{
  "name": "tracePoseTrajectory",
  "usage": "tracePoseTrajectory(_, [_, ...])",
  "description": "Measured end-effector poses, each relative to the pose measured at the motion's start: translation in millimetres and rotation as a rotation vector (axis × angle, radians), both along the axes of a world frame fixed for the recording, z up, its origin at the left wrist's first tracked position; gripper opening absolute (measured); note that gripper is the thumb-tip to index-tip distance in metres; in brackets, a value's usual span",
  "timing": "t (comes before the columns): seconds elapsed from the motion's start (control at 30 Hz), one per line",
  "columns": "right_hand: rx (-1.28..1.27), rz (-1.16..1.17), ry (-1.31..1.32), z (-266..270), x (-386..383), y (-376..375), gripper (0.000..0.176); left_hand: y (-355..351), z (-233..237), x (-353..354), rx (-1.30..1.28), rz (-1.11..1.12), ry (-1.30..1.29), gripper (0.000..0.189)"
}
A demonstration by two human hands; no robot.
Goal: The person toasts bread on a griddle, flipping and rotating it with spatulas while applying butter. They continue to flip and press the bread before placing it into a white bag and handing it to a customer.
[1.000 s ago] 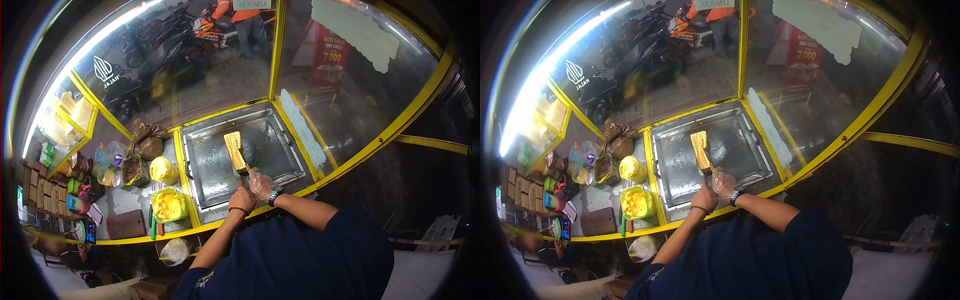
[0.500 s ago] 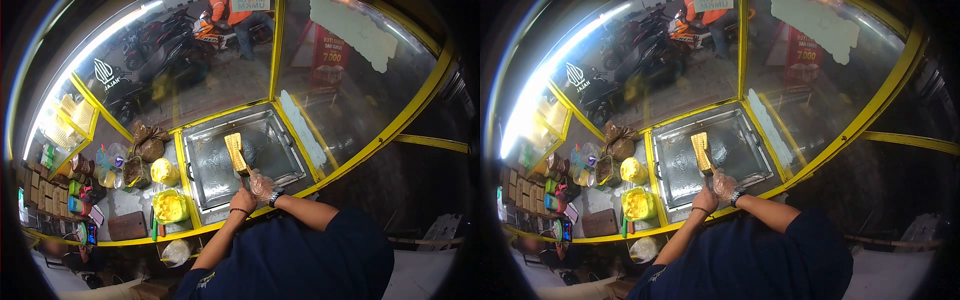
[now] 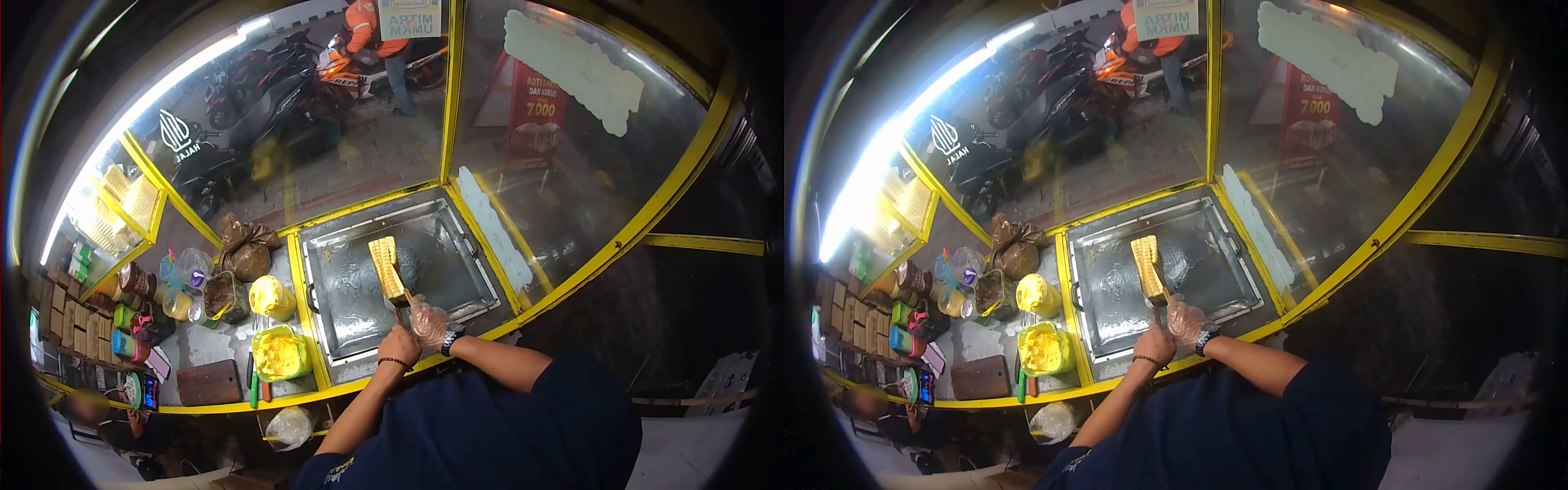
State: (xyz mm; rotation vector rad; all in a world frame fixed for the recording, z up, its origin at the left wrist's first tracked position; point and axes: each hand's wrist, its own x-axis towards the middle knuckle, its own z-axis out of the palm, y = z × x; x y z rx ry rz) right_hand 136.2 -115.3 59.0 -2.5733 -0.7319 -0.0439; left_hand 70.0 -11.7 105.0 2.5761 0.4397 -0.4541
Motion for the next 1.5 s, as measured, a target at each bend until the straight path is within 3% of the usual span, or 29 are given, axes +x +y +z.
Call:
tracePoseTrajectory(0.23, [-0.014, 0.02, 0.002, -12, 3, -1, 0.052, 2, -12, 0, -0.009, -0.015, -0.045, 0.036])
tracePoseTrajectory(0.43, [-0.02, -0.018, 0.043, -9, 4, 3, 0.055, 0, 5, 0, -0.01, -0.007, -0.016, 0.037])
tracePoseTrajectory(0.53, [0.08, -0.059, 0.006, -4, 0, 4, 0.033, 3, -11, 0, -0.004, -0.028, -0.035, 0.037])
tracePoseTrajectory(0.63, [0.003, -0.007, 0.021, -11, 4, 2, 0.06, 3, -9, 0, -0.017, -0.014, -0.027, 0.037])
tracePoseTrajectory(0.83, [-0.042, -0.025, 0.024, -4, 1, 2, 0.057, 2, -6, 0, -0.015, -0.006, -0.025, 0.038])
tracePoseTrajectory(0.93, [0.049, -0.064, -0.08, -24, 1, 5, 0.037, 3, -5, 0, -0.015, -0.011, -0.026, 0.038])
tracePoseTrajectory(1.03, [-0.034, -0.045, -0.03, -13, -1, 4, 0.055, 3, -4, 0, -0.016, -0.006, -0.01, 0.038])
tracePoseTrajectory(1.33, [0.049, -0.024, 0.053, 13, -3, 1, 0.051, 4, -8, -1, -0.018, -0.018, -0.016, 0.038])
tracePoseTrajectory(1.5, [0.032, -0.036, 0.017, -2, -4, 1, 0.044, 4, -5, -2, -0.016, -0.017, -0.028, 0.038])
